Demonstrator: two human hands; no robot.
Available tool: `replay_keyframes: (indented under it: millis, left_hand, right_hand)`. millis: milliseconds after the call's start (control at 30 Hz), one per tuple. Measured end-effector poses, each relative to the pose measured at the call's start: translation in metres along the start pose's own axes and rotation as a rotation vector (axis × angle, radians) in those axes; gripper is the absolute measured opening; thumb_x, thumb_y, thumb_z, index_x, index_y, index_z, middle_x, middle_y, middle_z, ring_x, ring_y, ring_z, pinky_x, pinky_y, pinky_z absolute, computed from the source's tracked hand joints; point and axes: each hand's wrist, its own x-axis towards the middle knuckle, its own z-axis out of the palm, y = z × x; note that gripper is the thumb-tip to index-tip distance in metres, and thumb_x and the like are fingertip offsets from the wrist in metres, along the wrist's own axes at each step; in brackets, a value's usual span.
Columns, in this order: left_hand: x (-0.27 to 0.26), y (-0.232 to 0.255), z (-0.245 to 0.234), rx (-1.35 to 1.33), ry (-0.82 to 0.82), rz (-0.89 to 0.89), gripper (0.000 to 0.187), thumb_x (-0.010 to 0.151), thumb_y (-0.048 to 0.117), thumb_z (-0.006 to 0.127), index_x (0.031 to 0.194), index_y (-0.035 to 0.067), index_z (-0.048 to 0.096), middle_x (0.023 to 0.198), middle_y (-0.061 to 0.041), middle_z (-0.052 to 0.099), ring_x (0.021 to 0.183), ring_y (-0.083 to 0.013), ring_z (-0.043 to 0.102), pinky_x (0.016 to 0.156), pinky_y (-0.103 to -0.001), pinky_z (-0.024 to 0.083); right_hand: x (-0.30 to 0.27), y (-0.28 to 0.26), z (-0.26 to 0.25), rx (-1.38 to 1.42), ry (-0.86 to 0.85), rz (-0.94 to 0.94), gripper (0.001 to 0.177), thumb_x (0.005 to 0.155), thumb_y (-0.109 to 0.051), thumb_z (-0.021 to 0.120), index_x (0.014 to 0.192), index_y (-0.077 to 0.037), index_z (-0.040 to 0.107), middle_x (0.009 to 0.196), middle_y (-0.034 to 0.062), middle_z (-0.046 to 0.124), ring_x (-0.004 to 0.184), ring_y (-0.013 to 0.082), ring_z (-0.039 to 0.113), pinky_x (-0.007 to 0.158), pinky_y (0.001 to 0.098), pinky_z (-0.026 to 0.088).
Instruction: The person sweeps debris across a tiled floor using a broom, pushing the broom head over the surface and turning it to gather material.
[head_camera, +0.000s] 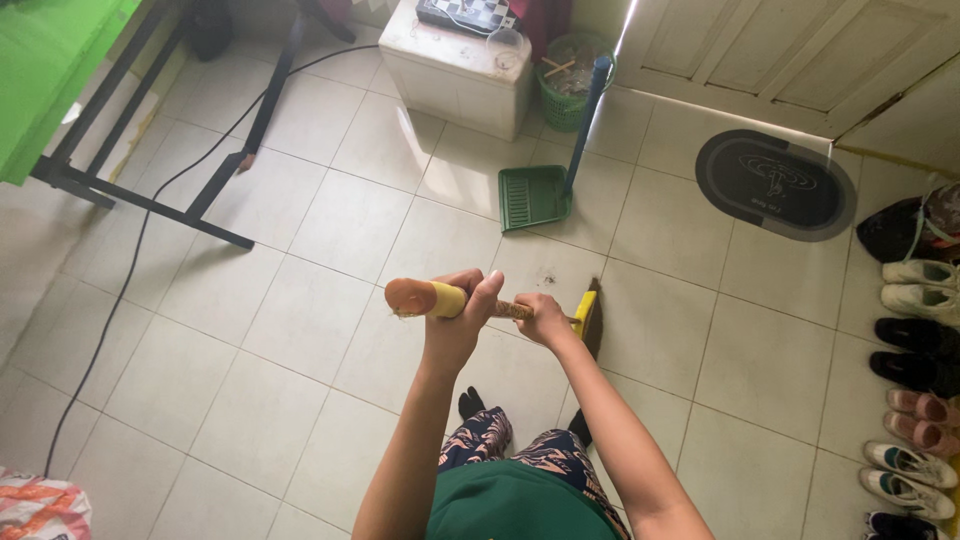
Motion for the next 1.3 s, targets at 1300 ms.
replay_keyframes:
  millis: [1300]
  left_hand:
    - [0.009,-0.017,-0.102,-0.259,0.369,0.021,0.038,0.103,0.025,0.064,0.07,0.012,0.048,0.064,0.002,0.049,0.064,-0.0089,0.049,0.064,-0.026,0.043]
  right_hand:
    - [0.058,-0.061,0.055,-0.114,0.091,-0.07,0.008,0.078,-0.012,0.071,0.085,-0.01,0.068,0.087,0.0159,0.072,0.087,0.0398,0.068,0.075,0.0485,0.054]
